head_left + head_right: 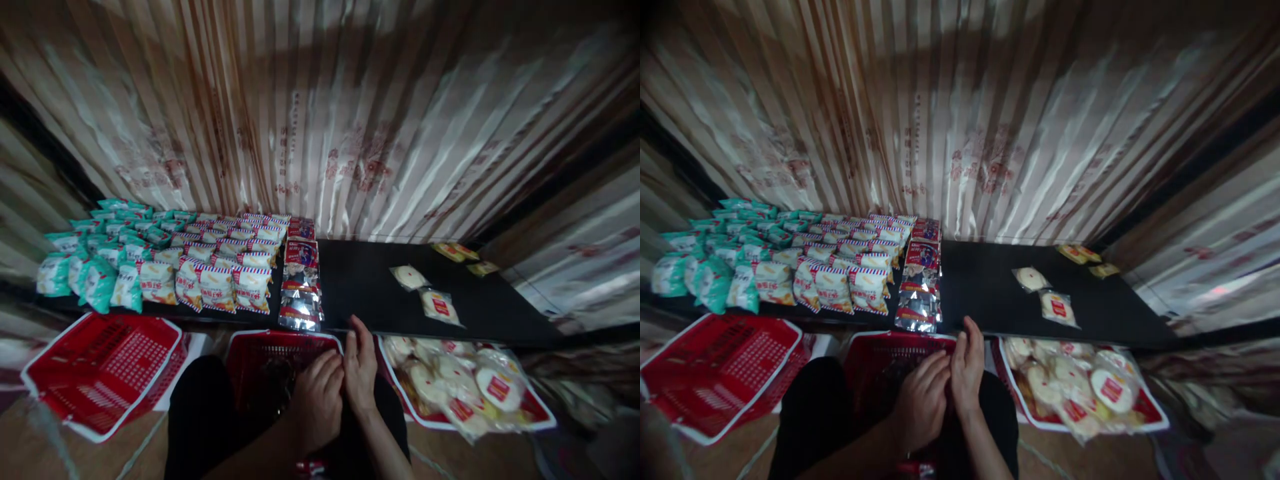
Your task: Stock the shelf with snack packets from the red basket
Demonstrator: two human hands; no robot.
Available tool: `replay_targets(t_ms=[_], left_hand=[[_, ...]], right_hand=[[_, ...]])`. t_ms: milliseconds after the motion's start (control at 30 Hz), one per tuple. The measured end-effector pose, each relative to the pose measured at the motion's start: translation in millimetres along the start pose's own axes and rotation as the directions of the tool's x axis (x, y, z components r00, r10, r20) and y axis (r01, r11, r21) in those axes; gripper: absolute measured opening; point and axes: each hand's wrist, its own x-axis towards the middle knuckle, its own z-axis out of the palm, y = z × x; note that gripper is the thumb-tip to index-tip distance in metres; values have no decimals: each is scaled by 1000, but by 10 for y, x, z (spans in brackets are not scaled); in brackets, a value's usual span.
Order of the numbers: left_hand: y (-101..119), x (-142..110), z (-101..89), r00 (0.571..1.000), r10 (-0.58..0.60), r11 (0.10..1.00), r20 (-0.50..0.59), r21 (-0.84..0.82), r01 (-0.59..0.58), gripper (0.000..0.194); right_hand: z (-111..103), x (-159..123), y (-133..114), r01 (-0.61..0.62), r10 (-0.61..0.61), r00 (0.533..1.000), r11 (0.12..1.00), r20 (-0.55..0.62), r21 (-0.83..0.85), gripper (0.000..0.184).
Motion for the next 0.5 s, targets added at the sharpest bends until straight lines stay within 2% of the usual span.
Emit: replay_targets(t_ms=[133, 167, 200, 267, 333, 367, 433, 467, 500], left_hand=[[-13, -481, 47, 984, -112, 982, 139, -137, 131, 35], [-39, -598, 68, 960, -146, 973, 238, -141, 183, 33], [-72, -706, 88, 918, -191, 960, 348, -129, 248, 30], [-158, -877, 121, 802, -265, 922, 535, -104, 374, 23], [-267, -983, 151, 679, -401, 819, 615, -91, 567, 22], [-330, -1014, 167, 594, -511, 716, 621, -75, 694, 23], [-476, -1048, 205, 377, -712, 449, 593, -29, 893, 23], [-559, -1058, 226, 265, -779, 319, 568, -5, 948, 21], [-647, -1067, 249, 181, -820, 223, 543, 11, 975, 19]], right_hand=[[-14, -661, 264, -60, 62, 982, 998, 176, -16, 39], [13, -794, 348, -102, 106, 969, 994, 223, -31, 37], [49, -907, 430, -159, 166, 948, 986, 270, -49, 37], [146, -1070, 571, -277, 304, 883, 953, 357, -126, 38], [266, -1161, 663, -373, 437, 783, 899, 443, -230, 35], [331, -1186, 691, -388, 477, 735, 879, 482, -279, 33], [464, -1209, 727, -376, 527, 655, 849, 542, -371, 31], [529, -1211, 742, -362, 543, 629, 838, 556, -410, 31], [589, -1207, 760, -353, 561, 609, 825, 561, -441, 32]])
